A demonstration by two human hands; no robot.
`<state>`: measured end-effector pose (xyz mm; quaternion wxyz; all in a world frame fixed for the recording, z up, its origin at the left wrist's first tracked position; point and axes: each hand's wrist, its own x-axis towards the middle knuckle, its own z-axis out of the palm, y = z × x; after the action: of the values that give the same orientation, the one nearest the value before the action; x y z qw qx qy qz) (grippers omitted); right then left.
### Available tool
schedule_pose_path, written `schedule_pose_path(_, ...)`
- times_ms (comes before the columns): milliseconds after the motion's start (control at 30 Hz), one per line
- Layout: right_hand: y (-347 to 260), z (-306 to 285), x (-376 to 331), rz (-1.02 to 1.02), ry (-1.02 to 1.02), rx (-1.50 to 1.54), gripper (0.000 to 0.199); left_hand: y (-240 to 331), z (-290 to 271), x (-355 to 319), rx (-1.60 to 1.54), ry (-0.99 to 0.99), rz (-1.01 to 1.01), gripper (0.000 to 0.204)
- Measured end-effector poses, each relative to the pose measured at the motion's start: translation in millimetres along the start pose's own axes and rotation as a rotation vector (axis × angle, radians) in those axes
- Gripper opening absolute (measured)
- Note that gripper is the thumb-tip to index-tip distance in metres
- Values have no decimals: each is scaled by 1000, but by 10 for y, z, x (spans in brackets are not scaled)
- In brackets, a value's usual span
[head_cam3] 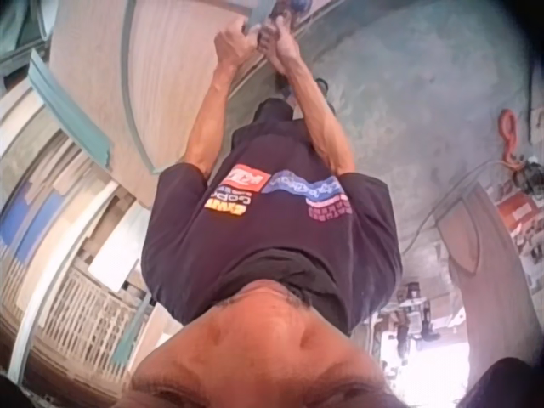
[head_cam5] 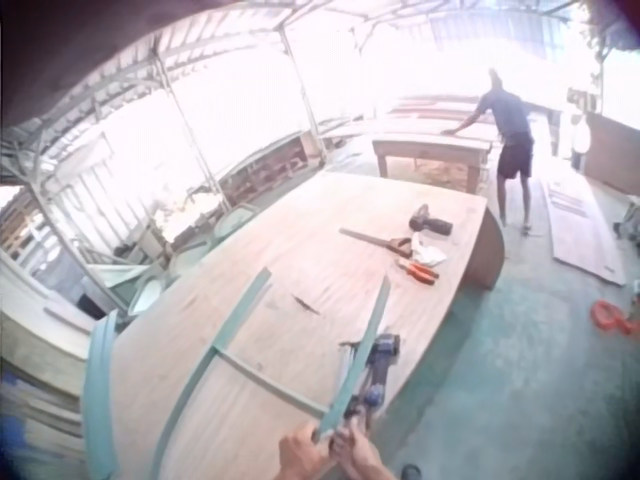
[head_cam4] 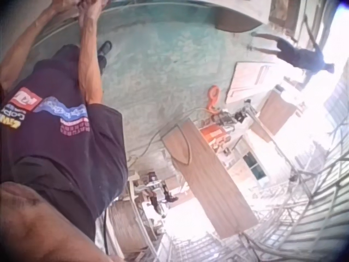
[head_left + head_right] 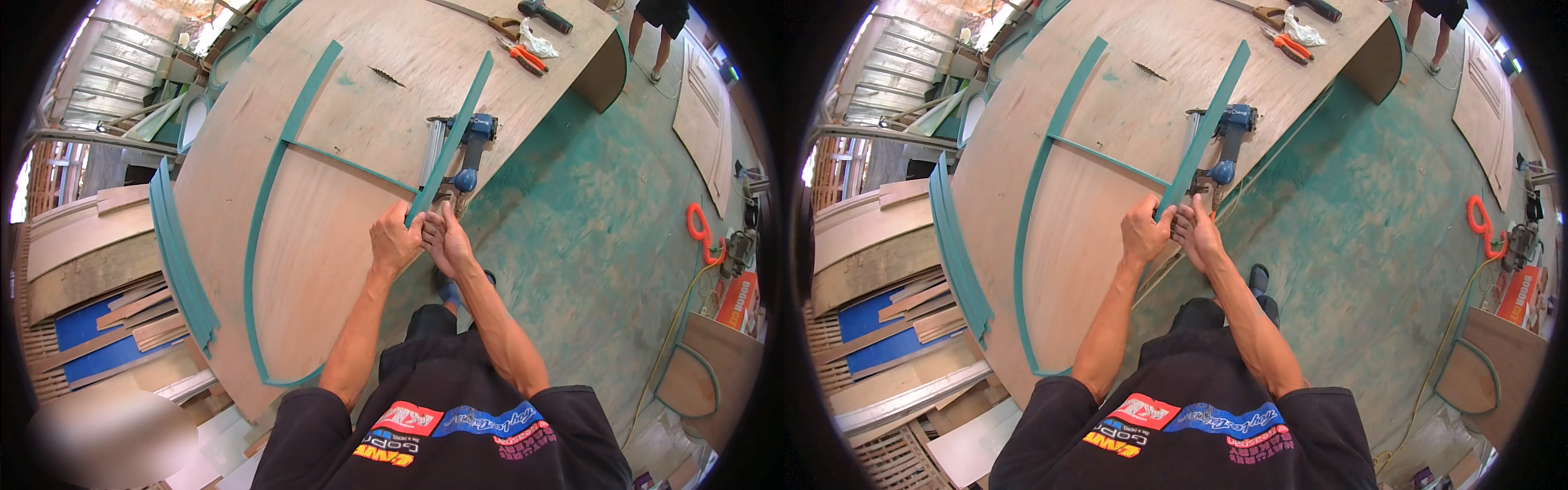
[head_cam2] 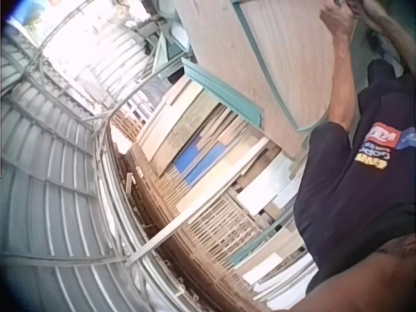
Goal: The person assembles a curved wooden frame by using a nail gun to secure a horizontal support piece to a large curved board, then uses a saw to trim the end of a long wooden strip, and finally fits the strip onto the frame and wipes the surface with a cloth.
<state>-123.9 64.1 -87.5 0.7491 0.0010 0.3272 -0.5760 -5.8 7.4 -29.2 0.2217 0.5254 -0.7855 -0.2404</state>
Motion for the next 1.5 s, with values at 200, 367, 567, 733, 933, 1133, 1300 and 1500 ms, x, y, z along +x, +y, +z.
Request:
schedule_pose_path(200, -109, -281, 159, 27, -16, -137, 71, -18, 115, 26, 5, 0, -50, 26)
schedule_pose_path(367, -634, -350, 599, -529, 669, -1001, 49, -143, 121, 179, 74, 92, -15, 29)
schedule_pose_path(567, -1122, -558, 1323, -638, 1066, -1410, 56, -179, 288, 520, 50, -86, -62, 26)
schedule_pose_path(733, -1347, -903, 1088, -463, 765, -1142, 38, -429, 459, 671, 125, -57, 16, 31)
schedule_pose_path(933, -1029, -805, -8, -163, 417, -317, 25, -699, 367, 786, 196, -36, -63, 32)
schedule_pose_path(1133, -458, -661, -443, -52, 261, 283, 19, -578, 418, 937, 162, -129, -61, 31)
schedule_pose_path(1300, -166, -500, -361, 104, 133, 584, 14, -596, 297, 1046, 274, -162, -90, 30)
schedule_pose_path(1500, 49, -381, -177, 185, 102, 749, 11, -757, 242, 1140, 303, -216, -138, 30)
